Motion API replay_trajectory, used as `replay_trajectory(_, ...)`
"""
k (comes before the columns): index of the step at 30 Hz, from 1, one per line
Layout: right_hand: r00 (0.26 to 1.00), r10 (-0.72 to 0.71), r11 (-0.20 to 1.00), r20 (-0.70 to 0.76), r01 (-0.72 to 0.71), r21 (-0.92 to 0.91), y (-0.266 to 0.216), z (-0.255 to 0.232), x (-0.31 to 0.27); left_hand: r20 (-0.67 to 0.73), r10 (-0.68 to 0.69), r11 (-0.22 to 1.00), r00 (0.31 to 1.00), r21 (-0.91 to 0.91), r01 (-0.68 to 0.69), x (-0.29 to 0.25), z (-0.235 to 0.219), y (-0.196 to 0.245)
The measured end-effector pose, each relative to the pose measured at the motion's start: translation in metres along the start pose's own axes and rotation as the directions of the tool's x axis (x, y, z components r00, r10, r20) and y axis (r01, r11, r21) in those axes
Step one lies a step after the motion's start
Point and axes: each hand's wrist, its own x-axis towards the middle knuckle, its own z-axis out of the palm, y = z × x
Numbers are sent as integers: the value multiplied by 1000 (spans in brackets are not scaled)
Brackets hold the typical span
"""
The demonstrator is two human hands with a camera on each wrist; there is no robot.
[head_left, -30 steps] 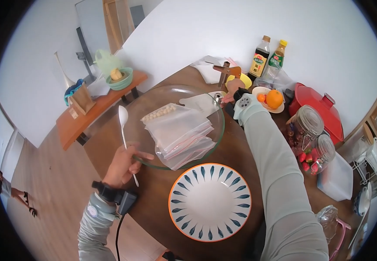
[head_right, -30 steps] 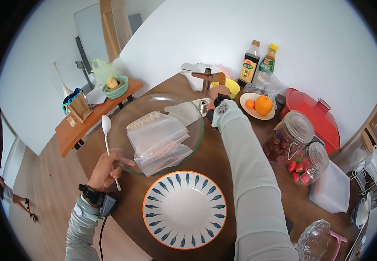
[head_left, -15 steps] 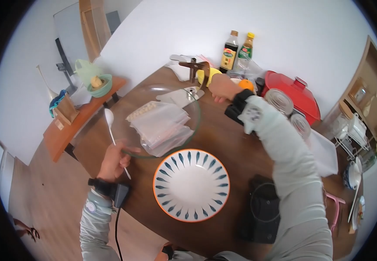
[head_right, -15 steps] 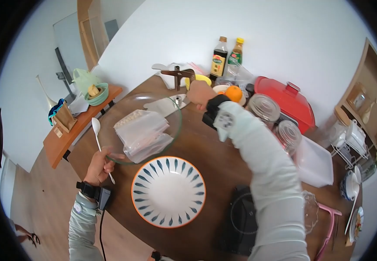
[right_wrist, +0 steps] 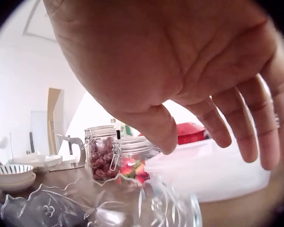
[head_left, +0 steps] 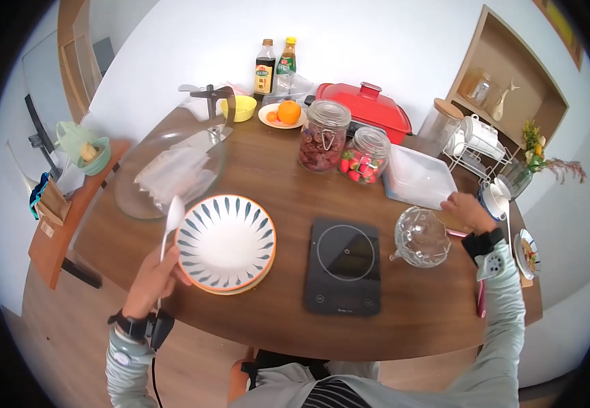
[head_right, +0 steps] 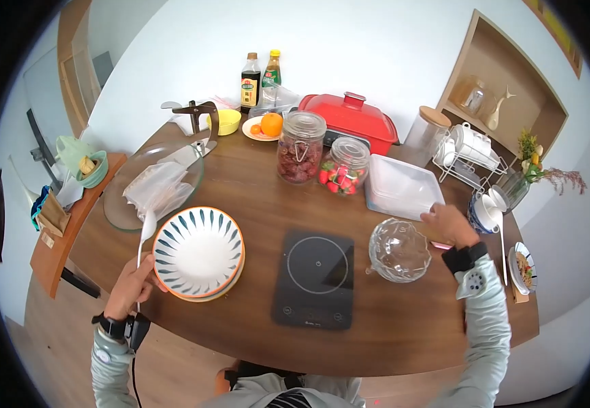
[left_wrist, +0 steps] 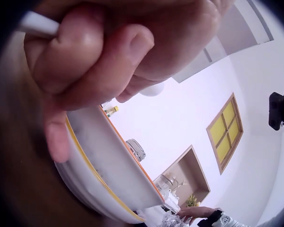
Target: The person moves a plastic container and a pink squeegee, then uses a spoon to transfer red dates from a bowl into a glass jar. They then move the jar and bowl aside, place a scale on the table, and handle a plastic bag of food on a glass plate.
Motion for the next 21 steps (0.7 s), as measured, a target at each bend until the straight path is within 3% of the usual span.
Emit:
replay_trajectory(1, 969, 173, 963, 173, -204, 179, -13, 0, -9, 5, 24, 1000, 1000, -20, -24, 2, 4, -1)
replay_trajectory(2, 881, 296, 853, 370, -418, 312, -24, 1, -18, 9, 46, 998, 999, -37, -46, 4, 7, -3)
replay_trajectory(5, 861, 130, 722, 492, -422, 548, -42, 9, -40, 28, 25, 993, 999, -120, -22, 1, 12, -8)
replay_trajectory(6, 869, 75, 692, 489, -399, 602, -33, 20, -38, 50, -3, 988, 999, -154, 11, 1, 11, -9)
replay_trajectory(9, 860, 92, 690, 503, -419, 591, -30, 19, -41, 100, -40, 977, 994, -207, 60, 1, 13, -6)
replay_trajectory(13, 922, -12, 548, 386, -317, 774, -23, 20, -36, 111, -34, 963, 993, -262, 62, 0, 28, -10)
replay_trajectory(14, 907, 115, 542, 406, -400, 739, -50, -2, -40, 107, -20, 963, 994, -266, 48, 0, 34, -7)
replay_trajectory(17, 959, 40, 416, 282, -273, 868, -80, -19, -26, 113, -21, 962, 993, -268, 51, 4, 48, -2)
replay_trajectory(18, 986, 10, 352, 164, -157, 923, -97, -17, -18, 107, -31, 960, 994, -273, 60, 7, 52, -2)
replay_trajectory(21, 984, -149, 352, 100, -42, 935, -159, -29, -1, 128, -21, 953, 992, -297, 58, 16, 63, -2)
